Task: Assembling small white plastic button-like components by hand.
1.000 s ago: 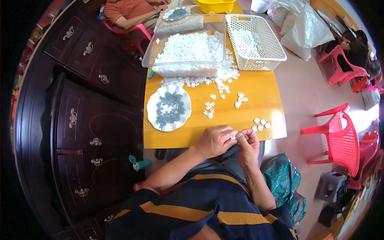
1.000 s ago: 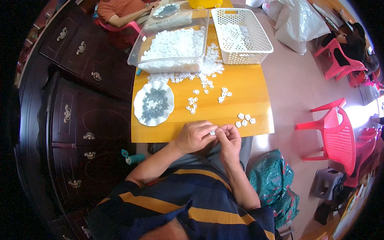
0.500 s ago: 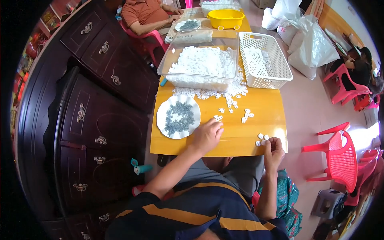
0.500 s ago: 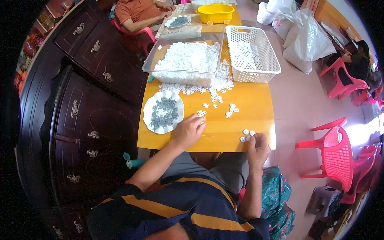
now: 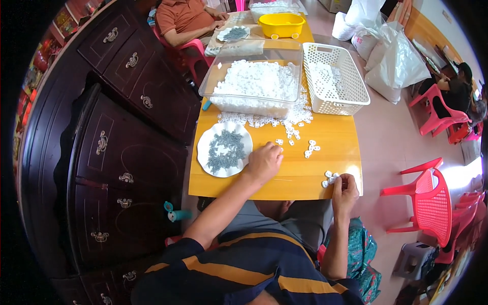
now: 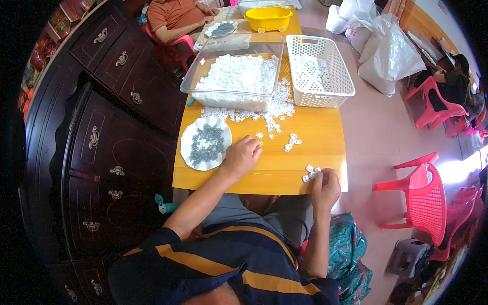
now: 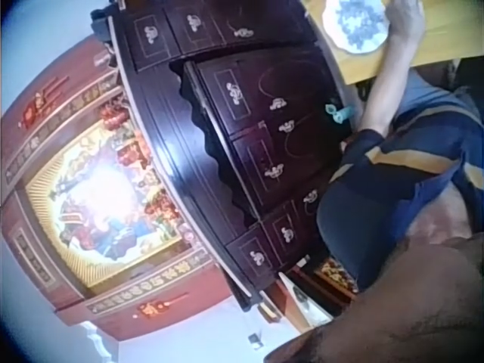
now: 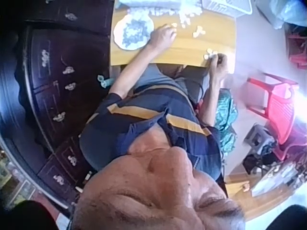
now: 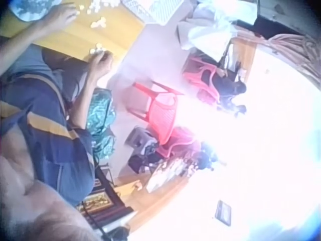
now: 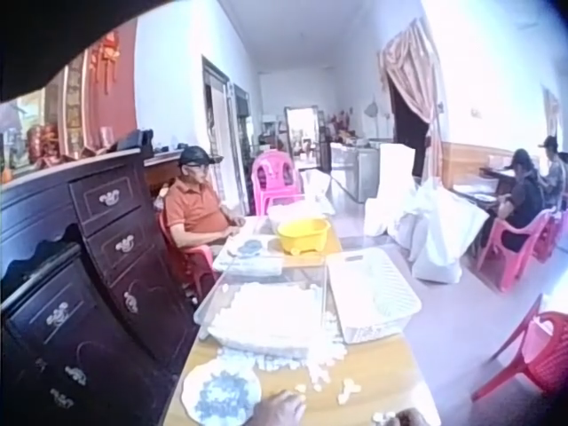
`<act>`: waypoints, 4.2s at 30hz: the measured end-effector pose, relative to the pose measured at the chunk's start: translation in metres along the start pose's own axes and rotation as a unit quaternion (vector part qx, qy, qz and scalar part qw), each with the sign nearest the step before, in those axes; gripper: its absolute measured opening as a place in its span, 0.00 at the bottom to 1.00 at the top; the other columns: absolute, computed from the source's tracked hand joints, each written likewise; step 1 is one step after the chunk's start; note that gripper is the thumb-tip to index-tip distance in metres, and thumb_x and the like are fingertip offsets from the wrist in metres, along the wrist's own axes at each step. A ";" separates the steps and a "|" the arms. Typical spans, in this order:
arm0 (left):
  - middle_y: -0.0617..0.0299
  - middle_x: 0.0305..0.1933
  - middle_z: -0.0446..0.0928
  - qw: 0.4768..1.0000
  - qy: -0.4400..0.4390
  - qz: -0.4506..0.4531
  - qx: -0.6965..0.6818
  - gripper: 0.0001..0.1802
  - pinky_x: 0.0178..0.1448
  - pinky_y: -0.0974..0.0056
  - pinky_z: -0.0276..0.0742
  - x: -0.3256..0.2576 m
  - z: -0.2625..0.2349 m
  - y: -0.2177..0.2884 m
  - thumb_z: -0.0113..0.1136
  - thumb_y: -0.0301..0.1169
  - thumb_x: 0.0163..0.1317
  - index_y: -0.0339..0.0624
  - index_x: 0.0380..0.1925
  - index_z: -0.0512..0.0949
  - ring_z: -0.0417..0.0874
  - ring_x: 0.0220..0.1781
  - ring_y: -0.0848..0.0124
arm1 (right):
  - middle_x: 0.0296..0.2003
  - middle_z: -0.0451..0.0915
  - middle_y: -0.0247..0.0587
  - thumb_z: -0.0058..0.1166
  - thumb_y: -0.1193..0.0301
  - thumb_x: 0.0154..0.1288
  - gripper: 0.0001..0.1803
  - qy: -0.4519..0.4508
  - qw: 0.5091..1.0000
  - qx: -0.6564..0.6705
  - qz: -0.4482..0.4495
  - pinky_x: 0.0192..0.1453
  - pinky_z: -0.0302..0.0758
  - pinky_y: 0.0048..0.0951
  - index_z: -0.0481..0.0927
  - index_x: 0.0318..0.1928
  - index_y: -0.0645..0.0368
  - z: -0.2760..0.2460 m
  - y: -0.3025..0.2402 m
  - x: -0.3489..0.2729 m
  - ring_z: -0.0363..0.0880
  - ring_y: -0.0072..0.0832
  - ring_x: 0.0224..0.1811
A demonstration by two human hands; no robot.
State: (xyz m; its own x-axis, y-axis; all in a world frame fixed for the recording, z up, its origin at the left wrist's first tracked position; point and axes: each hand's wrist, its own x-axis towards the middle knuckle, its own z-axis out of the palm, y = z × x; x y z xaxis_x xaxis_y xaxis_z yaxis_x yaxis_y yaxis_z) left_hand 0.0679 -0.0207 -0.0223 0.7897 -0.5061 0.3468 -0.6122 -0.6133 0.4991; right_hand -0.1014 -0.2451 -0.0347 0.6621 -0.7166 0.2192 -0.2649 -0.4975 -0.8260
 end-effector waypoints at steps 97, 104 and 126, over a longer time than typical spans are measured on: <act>0.68 0.35 0.79 0.828 0.046 -0.180 -0.529 0.08 0.36 0.76 0.75 -0.103 -0.009 0.044 0.59 0.21 0.67 0.34 0.45 0.78 0.78 0.33 0.84 | 0.30 0.80 0.30 0.56 0.67 0.76 0.08 -0.334 0.777 0.495 0.197 0.36 0.74 0.17 0.80 0.43 0.60 0.063 -0.068 -0.086 0.77 0.17 0.30; 0.69 0.34 0.78 0.884 0.037 -0.128 -0.447 0.09 0.36 0.76 0.75 -0.086 -0.006 0.050 0.58 0.19 0.66 0.34 0.46 0.78 0.78 0.33 0.85 | 0.30 0.82 0.32 0.57 0.69 0.75 0.07 -0.298 0.795 0.475 0.233 0.37 0.75 0.18 0.81 0.44 0.61 0.060 -0.057 -0.086 0.78 0.17 0.30; 0.68 0.35 0.78 0.838 -0.035 -0.143 -0.525 0.09 0.36 0.77 0.75 -0.066 0.014 0.070 0.58 0.20 0.68 0.32 0.47 0.77 0.78 0.33 0.86 | 0.32 0.80 0.32 0.57 0.74 0.73 0.06 -0.180 0.806 0.515 0.229 0.36 0.74 0.20 0.79 0.47 0.61 0.040 -0.040 -0.067 0.76 0.18 0.30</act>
State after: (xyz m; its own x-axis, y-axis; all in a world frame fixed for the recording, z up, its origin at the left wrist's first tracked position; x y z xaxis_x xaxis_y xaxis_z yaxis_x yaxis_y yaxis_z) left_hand -0.0279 -0.0386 -0.0213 0.8717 -0.4857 0.0643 0.0033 0.1370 0.9906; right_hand -0.1072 -0.1580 -0.0372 0.8700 -0.4295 -0.2422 0.0609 0.5809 -0.8117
